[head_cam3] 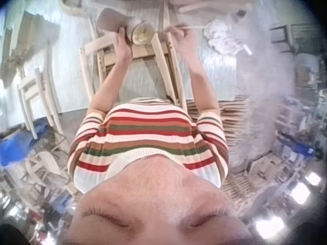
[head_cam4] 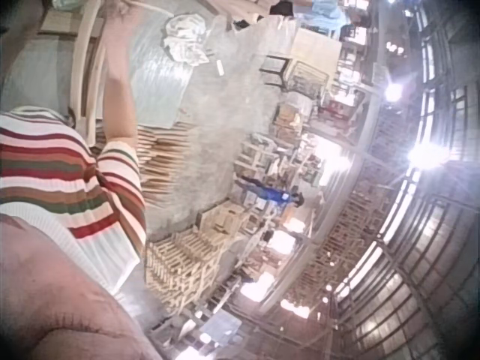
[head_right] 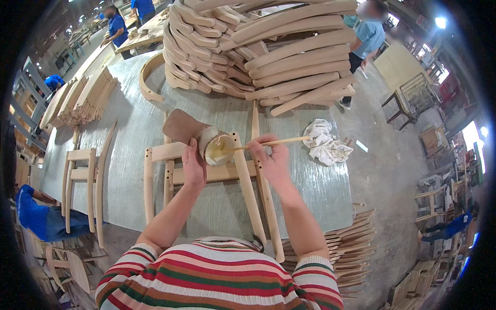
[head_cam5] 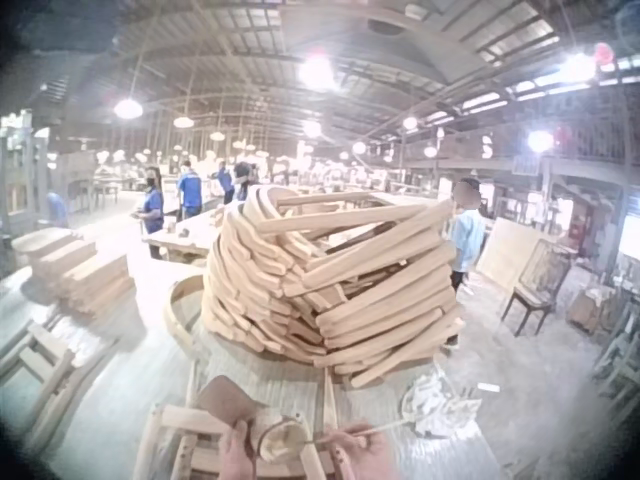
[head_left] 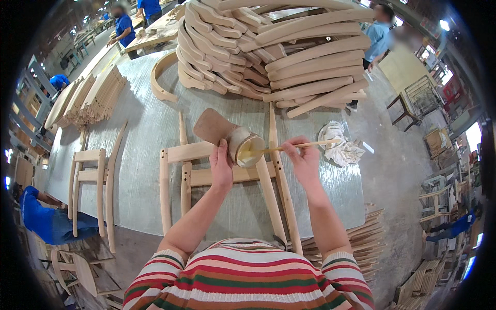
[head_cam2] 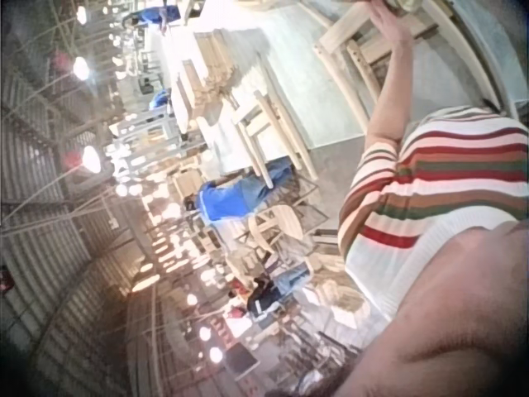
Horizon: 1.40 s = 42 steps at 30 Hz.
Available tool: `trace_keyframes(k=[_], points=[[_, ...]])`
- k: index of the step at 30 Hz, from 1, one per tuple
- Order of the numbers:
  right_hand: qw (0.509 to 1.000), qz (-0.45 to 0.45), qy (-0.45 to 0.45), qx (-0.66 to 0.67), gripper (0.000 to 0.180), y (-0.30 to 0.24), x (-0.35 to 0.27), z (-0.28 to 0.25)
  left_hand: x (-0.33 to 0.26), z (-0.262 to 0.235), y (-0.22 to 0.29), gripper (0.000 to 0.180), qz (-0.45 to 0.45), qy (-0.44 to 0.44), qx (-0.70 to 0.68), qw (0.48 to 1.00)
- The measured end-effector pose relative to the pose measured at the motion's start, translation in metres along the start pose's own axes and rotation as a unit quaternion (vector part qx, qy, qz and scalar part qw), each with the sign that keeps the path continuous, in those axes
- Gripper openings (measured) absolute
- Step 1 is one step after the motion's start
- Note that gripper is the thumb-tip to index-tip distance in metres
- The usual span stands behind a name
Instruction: The person applies glue to the holes of wooden chair frames using a small brush and a container. They then pick up stacks of wooden chair backs and place them on the floor. The person repeats the gluing process on another chair frame while other workers assemble chairs in the background.
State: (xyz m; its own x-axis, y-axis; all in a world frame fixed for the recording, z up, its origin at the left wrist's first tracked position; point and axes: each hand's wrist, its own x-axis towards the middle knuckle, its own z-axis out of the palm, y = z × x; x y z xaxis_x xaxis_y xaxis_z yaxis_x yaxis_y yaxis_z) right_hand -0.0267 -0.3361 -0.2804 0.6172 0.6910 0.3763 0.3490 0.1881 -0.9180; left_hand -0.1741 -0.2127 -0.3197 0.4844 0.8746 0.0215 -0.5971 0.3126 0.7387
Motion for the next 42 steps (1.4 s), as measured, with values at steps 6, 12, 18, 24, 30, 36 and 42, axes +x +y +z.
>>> trace_keyframes(k=[6,12,18,24,30,36,42], points=[[0.981,0.116,0.027,0.154,0.012,0.017,-0.004,-0.008,-0.008,0.014,0.001,0.031,0.007,-0.024,0.009,1.000],[0.900,0.195,0.040,0.387,0.001,0.039,-0.016,-0.022,-0.012,0.013,-0.011,0.030,-0.102,0.040,-0.001,0.994],[0.913,0.201,0.056,0.351,0.004,0.040,-0.019,-0.025,-0.007,-0.002,-0.034,0.032,-0.176,0.038,-0.013,0.984],[0.905,0.260,0.135,0.310,0.010,0.079,-0.032,-0.024,-0.002,0.000,-0.052,0.032,-0.183,0.067,0.036,0.980],[0.991,0.109,0.065,0.043,0.014,0.046,-0.029,-0.016,0.001,-0.007,-0.049,0.025,-0.092,0.019,0.032,0.995],[0.991,0.103,0.074,0.051,0.014,0.044,-0.026,-0.012,0.008,-0.014,-0.055,0.022,-0.059,0.009,0.010,0.998],[0.922,0.251,0.104,0.277,0.010,0.067,-0.031,-0.011,0.004,-0.002,-0.047,0.023,-0.099,0.024,0.009,0.995]])
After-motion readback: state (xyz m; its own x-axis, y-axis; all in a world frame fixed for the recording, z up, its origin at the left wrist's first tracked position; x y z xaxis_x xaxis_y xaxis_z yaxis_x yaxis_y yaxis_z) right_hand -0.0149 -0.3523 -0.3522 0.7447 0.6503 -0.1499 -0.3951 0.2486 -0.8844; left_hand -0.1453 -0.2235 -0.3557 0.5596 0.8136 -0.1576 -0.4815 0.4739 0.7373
